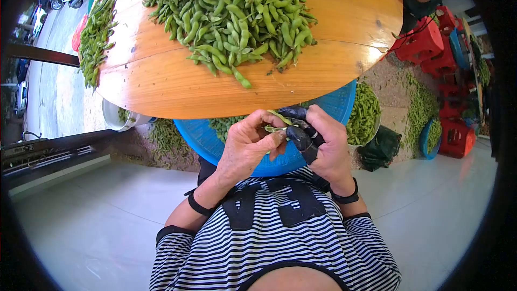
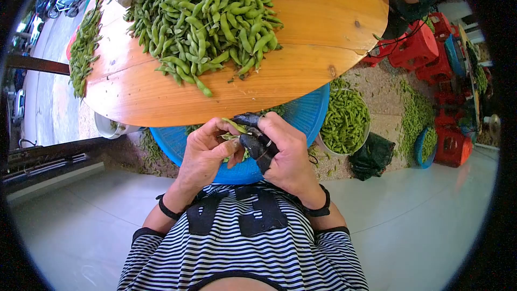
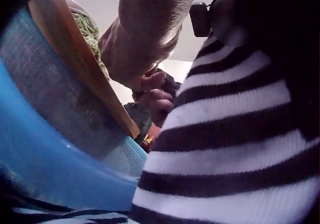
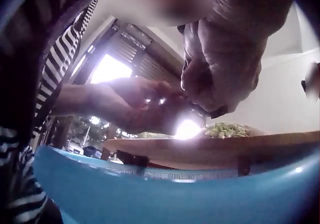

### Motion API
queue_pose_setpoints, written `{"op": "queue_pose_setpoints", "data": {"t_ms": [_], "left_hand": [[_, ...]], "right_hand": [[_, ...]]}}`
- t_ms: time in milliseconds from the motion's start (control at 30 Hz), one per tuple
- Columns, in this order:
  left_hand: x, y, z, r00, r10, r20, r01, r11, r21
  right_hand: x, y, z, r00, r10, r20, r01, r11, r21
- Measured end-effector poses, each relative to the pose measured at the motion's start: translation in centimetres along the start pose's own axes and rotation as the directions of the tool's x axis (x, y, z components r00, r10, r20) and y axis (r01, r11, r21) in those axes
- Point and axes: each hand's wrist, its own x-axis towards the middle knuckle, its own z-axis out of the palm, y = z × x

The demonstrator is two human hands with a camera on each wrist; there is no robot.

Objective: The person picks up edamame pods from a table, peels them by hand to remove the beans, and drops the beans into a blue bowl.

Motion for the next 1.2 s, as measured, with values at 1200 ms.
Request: {"op": "queue_pose_setpoints", "data": {"t_ms": [1200], "left_hand": [[-0.6,1.2,-1.7,0.950,0.118,0.290,-0.309,0.493,0.813]], "right_hand": [[-3.3,2.4,-7.8,0.904,0.414,-0.104,-0.419,0.908,-0.026]]}}
